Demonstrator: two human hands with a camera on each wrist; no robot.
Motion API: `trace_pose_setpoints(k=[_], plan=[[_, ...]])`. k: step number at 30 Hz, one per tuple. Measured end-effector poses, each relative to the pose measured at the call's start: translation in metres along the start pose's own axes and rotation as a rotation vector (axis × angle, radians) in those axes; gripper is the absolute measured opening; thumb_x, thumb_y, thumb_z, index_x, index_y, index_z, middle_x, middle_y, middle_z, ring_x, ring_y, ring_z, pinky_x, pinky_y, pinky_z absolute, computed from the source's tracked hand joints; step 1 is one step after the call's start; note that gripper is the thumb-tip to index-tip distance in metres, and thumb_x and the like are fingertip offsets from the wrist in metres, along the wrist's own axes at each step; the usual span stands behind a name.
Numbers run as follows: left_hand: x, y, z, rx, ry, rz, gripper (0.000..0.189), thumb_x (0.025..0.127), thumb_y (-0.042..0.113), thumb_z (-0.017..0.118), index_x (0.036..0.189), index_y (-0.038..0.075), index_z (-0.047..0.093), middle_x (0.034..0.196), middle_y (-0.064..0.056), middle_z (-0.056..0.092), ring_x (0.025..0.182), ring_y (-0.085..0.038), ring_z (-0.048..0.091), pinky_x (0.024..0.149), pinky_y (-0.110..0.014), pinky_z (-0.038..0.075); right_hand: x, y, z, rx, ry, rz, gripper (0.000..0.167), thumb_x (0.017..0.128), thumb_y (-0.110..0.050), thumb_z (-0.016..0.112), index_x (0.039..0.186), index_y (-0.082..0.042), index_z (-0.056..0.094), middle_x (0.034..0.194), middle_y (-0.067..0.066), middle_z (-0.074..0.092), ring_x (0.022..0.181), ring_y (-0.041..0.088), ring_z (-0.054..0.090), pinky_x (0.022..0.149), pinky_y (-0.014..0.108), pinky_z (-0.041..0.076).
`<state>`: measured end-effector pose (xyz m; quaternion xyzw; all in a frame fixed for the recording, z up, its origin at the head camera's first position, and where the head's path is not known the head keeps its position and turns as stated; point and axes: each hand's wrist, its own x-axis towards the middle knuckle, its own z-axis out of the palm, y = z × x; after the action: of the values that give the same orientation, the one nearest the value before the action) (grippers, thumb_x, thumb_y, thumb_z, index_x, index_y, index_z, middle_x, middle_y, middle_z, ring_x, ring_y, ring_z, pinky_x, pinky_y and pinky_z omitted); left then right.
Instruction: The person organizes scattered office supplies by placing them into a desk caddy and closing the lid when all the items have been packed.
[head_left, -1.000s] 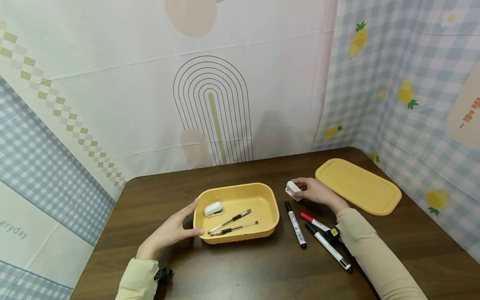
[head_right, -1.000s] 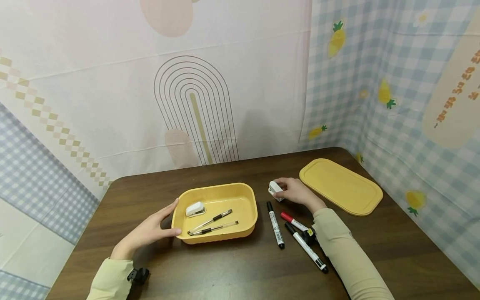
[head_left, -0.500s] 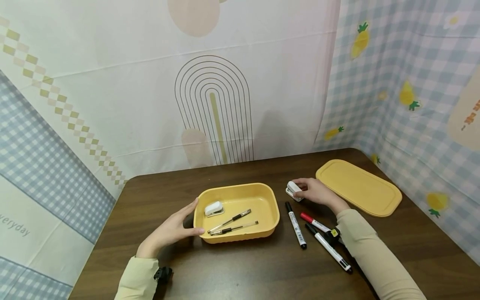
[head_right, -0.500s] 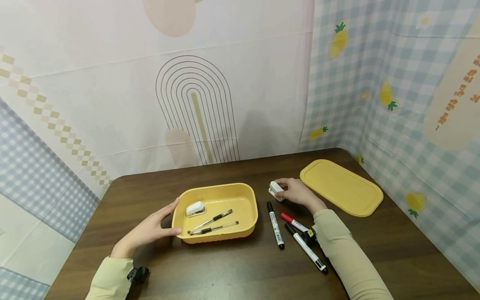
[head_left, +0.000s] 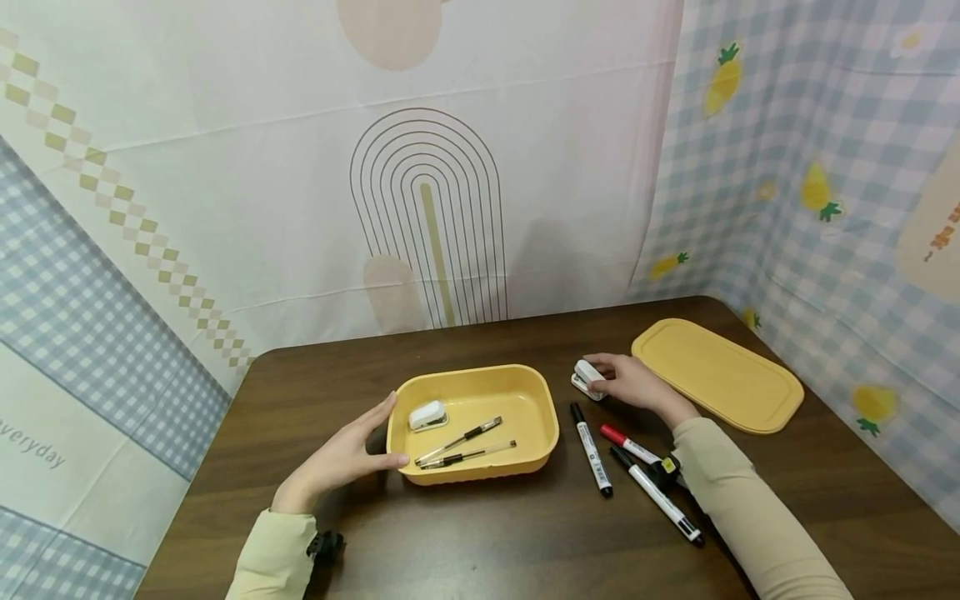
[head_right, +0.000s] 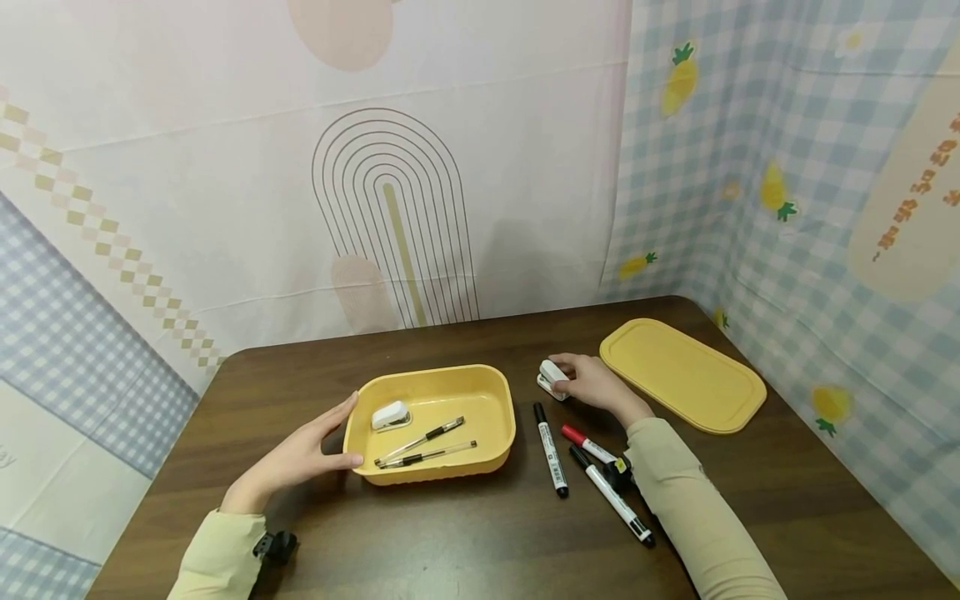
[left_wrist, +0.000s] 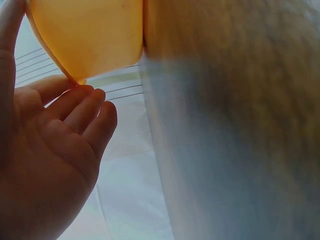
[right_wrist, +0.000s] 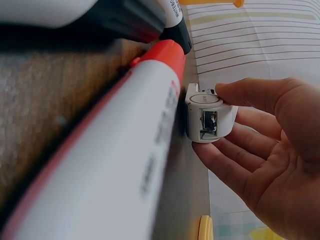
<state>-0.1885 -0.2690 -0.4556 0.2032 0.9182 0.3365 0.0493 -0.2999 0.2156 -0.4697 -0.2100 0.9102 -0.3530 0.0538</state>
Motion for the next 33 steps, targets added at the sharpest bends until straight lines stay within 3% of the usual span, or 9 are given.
trace_pose_setpoints(k=[14,33], plan=[[0.001,0.001,-0.001,0.009,-0.003,0.009,0.103,0.084,0.054,0.078,0.161,0.013,0.024,0.165,-0.011,0.024,0.149,-0.034,0.026,0.114,-0.058,0.028,0.002,-0.001,-0.005,-0.028,-0.008,0.019,0.052,0.096,-0.013,0.068,0.143,0.005,0.052,0.121,0.021,0.067,0.108,0.034,0.065,0.083,0.044,0.055],[-0.001,0.002,-0.001,0.004,-0.008,0.002,0.104,0.084,0.054,0.078,0.162,0.013,0.023,0.165,-0.011,0.023,0.149,-0.034,0.025,0.115,-0.058,0.028,0.002,-0.016,-0.027,-0.017,0.024,-0.029,0.052,0.096,-0.011,0.068,0.142,0.007,0.052,0.121,0.024,0.067,0.106,0.035,0.067,0.083,0.045,0.055]])
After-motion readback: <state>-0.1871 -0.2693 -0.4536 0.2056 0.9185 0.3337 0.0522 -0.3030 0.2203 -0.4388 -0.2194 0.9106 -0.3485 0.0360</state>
